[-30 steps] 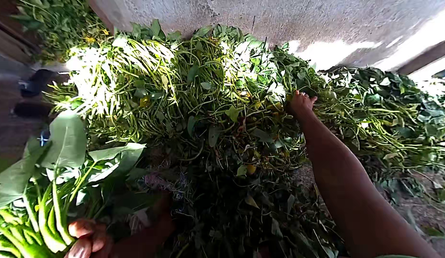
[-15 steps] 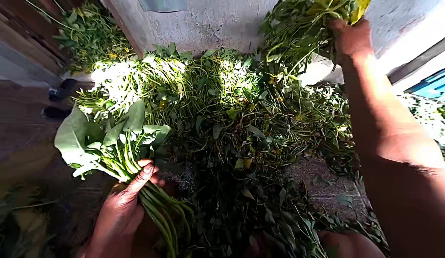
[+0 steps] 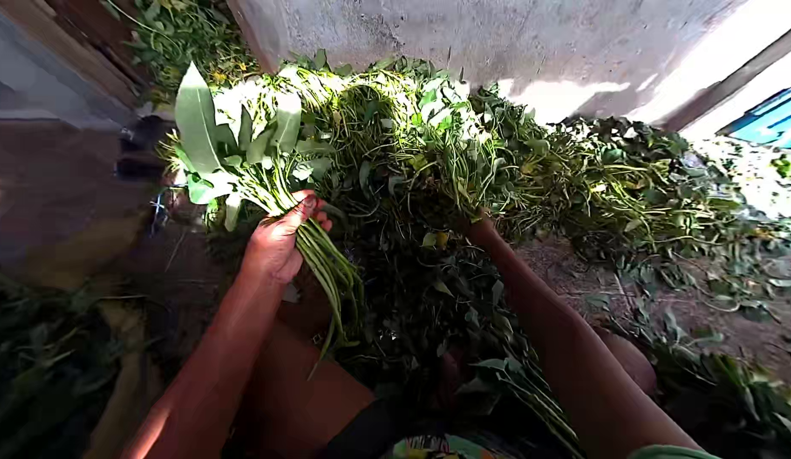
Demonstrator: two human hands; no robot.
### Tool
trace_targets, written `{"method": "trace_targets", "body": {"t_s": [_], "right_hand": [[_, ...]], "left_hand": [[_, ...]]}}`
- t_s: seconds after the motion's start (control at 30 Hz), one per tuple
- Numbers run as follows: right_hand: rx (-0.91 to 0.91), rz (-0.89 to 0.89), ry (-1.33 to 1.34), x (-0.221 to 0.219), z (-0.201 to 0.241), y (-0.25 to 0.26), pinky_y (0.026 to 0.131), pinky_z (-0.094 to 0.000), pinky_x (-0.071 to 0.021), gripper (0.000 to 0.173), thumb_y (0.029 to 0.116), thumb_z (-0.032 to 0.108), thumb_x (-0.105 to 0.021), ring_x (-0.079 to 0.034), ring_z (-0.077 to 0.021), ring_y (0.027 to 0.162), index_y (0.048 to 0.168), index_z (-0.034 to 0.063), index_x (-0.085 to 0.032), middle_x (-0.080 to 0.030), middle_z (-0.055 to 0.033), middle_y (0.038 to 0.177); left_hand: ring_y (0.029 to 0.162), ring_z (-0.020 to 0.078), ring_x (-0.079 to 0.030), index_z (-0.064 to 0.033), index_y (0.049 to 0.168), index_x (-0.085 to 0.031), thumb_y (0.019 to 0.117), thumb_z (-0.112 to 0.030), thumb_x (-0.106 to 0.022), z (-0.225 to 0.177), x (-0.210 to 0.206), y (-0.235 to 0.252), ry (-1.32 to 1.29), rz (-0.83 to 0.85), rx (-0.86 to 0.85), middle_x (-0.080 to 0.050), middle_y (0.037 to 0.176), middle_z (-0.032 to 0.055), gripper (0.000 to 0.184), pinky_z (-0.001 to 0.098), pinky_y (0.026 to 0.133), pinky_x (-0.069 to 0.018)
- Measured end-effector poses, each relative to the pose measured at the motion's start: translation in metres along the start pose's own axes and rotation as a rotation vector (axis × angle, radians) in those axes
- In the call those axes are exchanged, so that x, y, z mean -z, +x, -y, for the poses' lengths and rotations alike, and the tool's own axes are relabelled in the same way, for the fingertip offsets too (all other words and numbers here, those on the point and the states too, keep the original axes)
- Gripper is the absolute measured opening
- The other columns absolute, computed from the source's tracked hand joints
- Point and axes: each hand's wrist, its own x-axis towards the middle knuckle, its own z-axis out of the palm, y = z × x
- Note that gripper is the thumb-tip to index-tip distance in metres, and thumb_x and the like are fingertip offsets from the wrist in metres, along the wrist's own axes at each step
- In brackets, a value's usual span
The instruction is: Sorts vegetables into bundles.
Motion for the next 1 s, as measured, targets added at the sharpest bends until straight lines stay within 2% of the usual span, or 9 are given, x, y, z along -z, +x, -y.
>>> {"method": "trace_targets", "body": {"t_s": [0.17, 0.23, 0.33, 0.43, 0.53, 0.63, 0.73, 0.87, 1.0], "right_hand": [[-0.029, -0.084, 0.154, 0.032, 0.025, -0.038, 0.105, -0.0697, -0.0429, 0.087, 0.0979, 0.052, -0.065, -0.053, -0.0536, 0.129, 0.155, -0.004, -0.032, -0.05, -0.0383, 0.141], [0.032, -0.271, 0.261, 0.06, 0.039, -0.049, 0.106, -0.0647, -0.0445, 0.07, 0.1039, 0.044, -0.056, -0.056, -0.0487, 0.128, 0.151, -0.0044, -0.039, -0.054, -0.0342, 0.139], [0.139, -0.487, 0.318, 0.08, 0.059, -0.037, 0.097, -0.0563, -0.0516, 0.037, 0.1086, 0.018, -0.044, -0.066, -0.0402, 0.109, 0.134, -0.0064, -0.056, -0.066, -0.0283, 0.119], [0.204, -0.449, 0.333, 0.064, 0.079, -0.002, 0.089, -0.0534, -0.0557, 0.037, 0.107, 0.024, -0.049, -0.071, -0.0346, 0.096, 0.123, -0.0064, -0.063, -0.07, -0.0238, 0.106], [0.039, -0.302, 0.148, 0.039, 0.095, 0.037, 0.1, -0.0647, -0.0474, 0.048, 0.103, 0.035, -0.058, -0.061, -0.0475, 0.12, 0.131, -0.004, -0.06, -0.061, -0.0319, 0.129], [0.02, -0.337, 0.147, 0.029, 0.11, 0.037, 0.104, -0.0646, -0.0444, 0.036, 0.0994, 0.023, -0.062, -0.055, -0.048, 0.127, 0.124, -0.0024, -0.066, -0.059, -0.0316, 0.132], [0.197, -0.507, 0.344, 0.02, 0.13, 0.004, 0.101, -0.0549, -0.0491, 0.03, 0.0982, 0.019, -0.066, -0.064, -0.0375, 0.113, 0.12, -0.002, -0.069, -0.068, -0.0242, 0.117], [0.474, -0.589, 0.534, -0.025, 0.134, -0.046, 0.079, -0.0403, -0.0539, 0.025, 0.0928, 0.016, -0.073, -0.064, -0.0228, 0.083, 0.107, -0.0045, -0.069, -0.068, -0.0161, 0.093], [0.632, -0.561, 0.53, -0.061, 0.133, -0.089, 0.078, -0.0414, -0.0553, 0.019, 0.093, 0.013, -0.075, -0.064, -0.0253, 0.085, 0.1, -0.0033, -0.069, -0.065, -0.0178, 0.096]], "left_hand": [[0.073, 0.0112, -0.064, -0.0074, 0.109, -0.057, 0.1042, -0.005, -0.054, 0.053, 0.008, 0.051, -0.059, -0.155, 0.146, -0.062, 0.085, 0.0014, 0.006, 0.0277, 0.071, -0.0595], [0.073, 0.0118, -0.064, -0.0075, 0.108, -0.058, 0.1041, -0.004, -0.054, 0.062, 0.006, 0.064, -0.06, -0.137, 0.146, -0.062, 0.084, 0.0016, 0.006, 0.0288, 0.072, -0.0599], [0.072, 0.0116, -0.065, -0.0063, 0.108, -0.058, 0.1043, -0.004, -0.054, 0.061, 0.004, 0.07, -0.05, -0.145, 0.137, -0.064, 0.084, 0.0021, 0.006, 0.0279, 0.071, -0.0599], [0.071, 0.0115, -0.064, -0.0067, 0.106, -0.06, 0.1036, -0.005, -0.056, 0.06, -0.001, 0.071, -0.047, -0.186, 0.147, -0.063, 0.084, 0.0019, 0.005, 0.0276, 0.07, -0.0594], [0.071, 0.0115, -0.065, -0.0072, 0.108, -0.061, 0.1035, -0.005, -0.056, 0.063, -0.008, 0.071, -0.04, -0.159, 0.131, -0.064, 0.084, 0.0014, 0.007, 0.0282, 0.071, -0.0594], [0.07, 0.0121, -0.064, -0.0071, 0.11, -0.06, 0.1036, -0.009, -0.059, 0.063, -0.013, 0.07, -0.02, -0.13, 0.114, -0.064, 0.084, 0.0018, 0.007, 0.0289, 0.071, -0.0596], [0.069, 0.0123, -0.065, -0.0065, 0.108, -0.058, 0.1034, -0.012, -0.06, 0.061, -0.018, 0.074, -0.019, -0.098, 0.107, -0.064, 0.083, 0.0028, 0.007, 0.0285, 0.069, -0.06], [0.072, 0.0125, -0.066, -0.0055, 0.109, -0.061, 0.1041, -0.012, -0.059, 0.066, -0.024, 0.071, -0.038, -0.053, 0.101, -0.066, 0.086, 0.0031, 0.009, 0.0286, 0.071, -0.0604], [0.074, 0.0119, -0.067, -0.006, 0.107, -0.062, 0.1044, -0.011, -0.058, 0.071, -0.026, 0.063, -0.04, 0.03, 0.055, -0.066, 0.087, 0.0019, 0.007, 0.0287, 0.073, -0.0609]]}}
